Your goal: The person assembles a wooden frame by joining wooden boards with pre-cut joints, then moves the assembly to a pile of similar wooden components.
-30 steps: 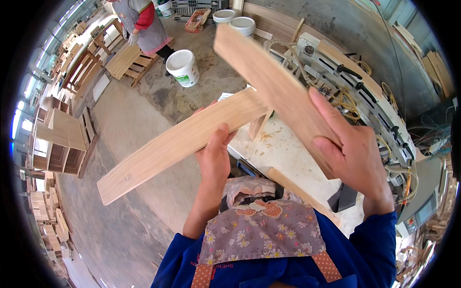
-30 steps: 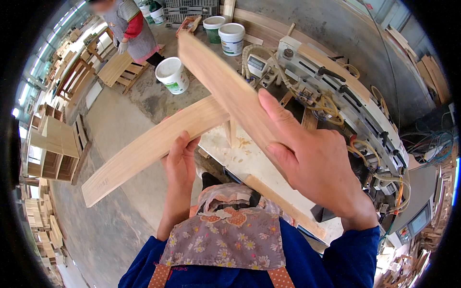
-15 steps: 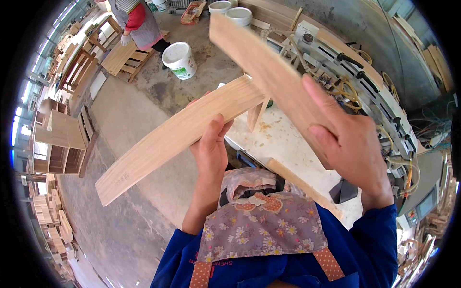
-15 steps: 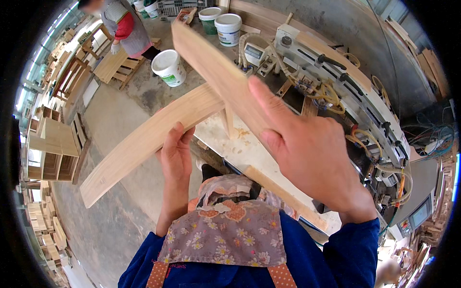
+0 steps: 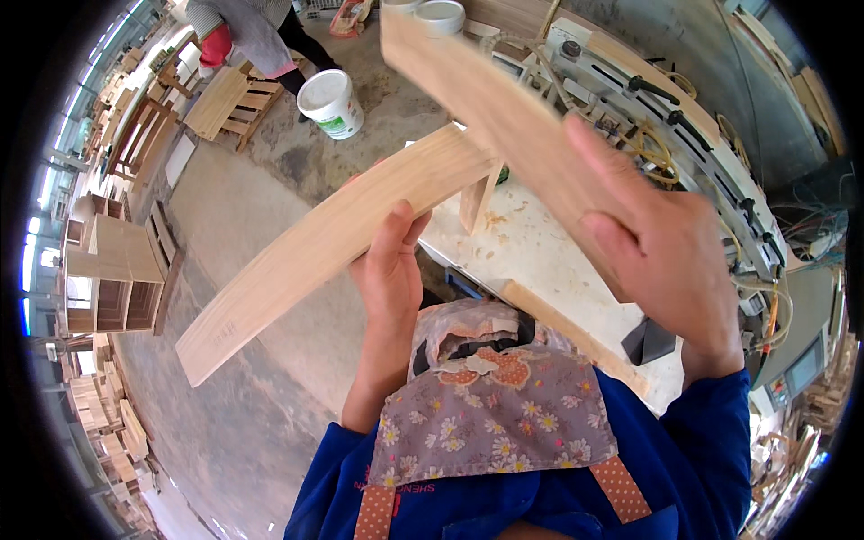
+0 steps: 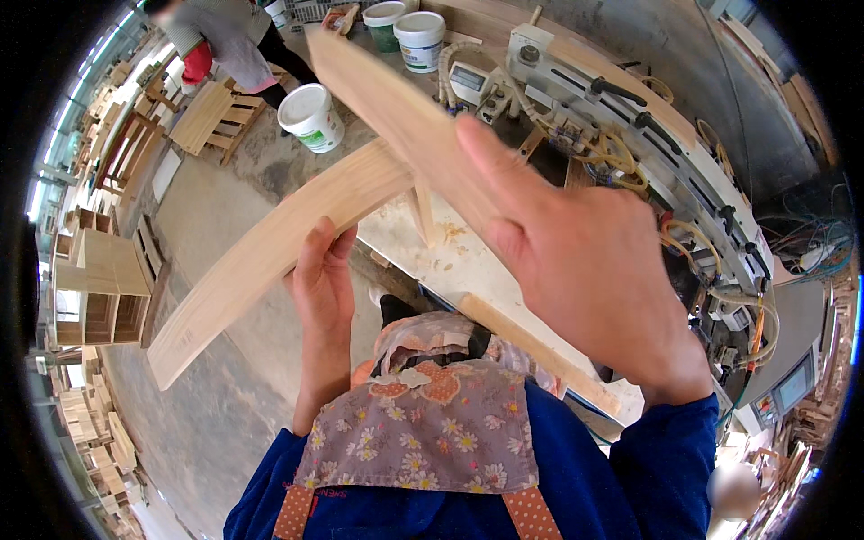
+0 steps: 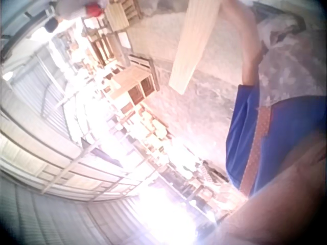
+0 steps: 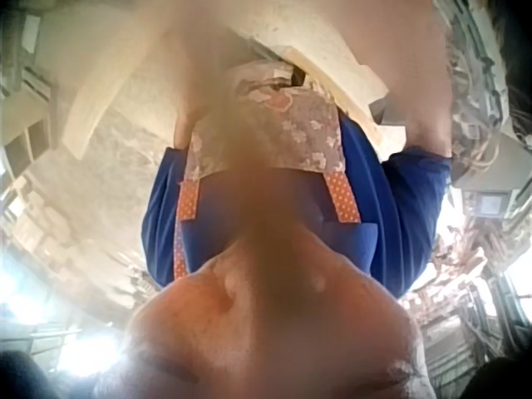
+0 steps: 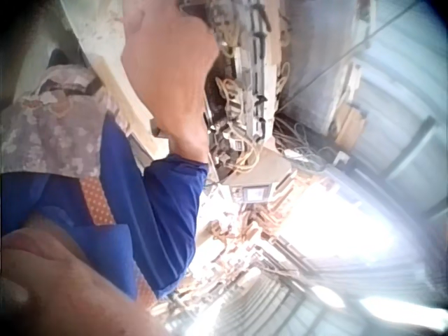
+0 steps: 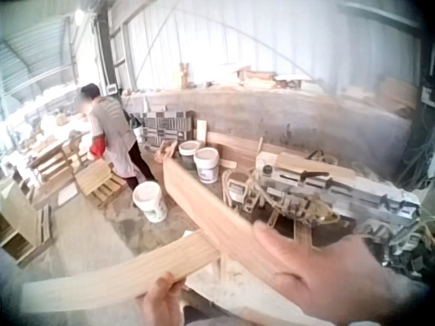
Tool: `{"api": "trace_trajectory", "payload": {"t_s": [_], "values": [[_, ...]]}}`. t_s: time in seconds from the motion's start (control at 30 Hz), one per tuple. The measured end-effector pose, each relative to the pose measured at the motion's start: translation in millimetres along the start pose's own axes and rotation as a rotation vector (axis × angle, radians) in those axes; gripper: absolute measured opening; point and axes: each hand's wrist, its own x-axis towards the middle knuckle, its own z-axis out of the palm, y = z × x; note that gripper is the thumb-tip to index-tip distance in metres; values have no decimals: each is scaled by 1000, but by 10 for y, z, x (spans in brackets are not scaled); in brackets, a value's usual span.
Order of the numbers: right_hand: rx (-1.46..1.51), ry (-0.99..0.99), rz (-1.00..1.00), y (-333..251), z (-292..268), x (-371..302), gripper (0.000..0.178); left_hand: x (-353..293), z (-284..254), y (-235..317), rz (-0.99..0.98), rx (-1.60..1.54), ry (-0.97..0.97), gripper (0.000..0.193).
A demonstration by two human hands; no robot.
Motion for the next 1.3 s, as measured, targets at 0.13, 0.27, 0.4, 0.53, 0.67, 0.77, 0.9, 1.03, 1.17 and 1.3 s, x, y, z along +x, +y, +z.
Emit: {"api": "trace_trajectory", "payload": {"t_s": [0.13, 0.27, 0.4, 0.53, 0.67, 0.77, 0.9, 1.03, 1.17, 1.3], "values": [[-58, -98, 35, -3, 42, -77, 60, -18, 31, 12, -21, 10, -23, 56], [5, -18, 42, -14, 13, -76, 58, -27, -1, 7, -17, 22, -9, 56], [-1, -38, 42, 45, 87, -147, 59, -35, 51, 1, 20, -2, 24, 51], [518, 48, 118, 289, 86, -212, 60, -43, 43, 151, 135, 30, 46, 41], [993, 216, 217, 692, 418, -443, 58, -18, -83, 394, 270, -21, 23, 34], [1046, -97, 473, 1343, 1058, -793, 59, -48, -88, 527, 320, -56, -10, 33], [986, -332, 627, 1683, 1795, -1291, 55, -70, -51, 551, 270, -10, -1, 49], [362, -329, 461, 1797, 1868, -1449, 56, -74, -36, 521, 195, -10, -50, 57], [501, -16, 321, 1333, 1321, -803, 58, -56, 36, 418, 101, -30, -142, 58], [632, 302, -82, 507, 721, -220, 69, -79, 180, 350, -6, -38, -190, 62]]}}
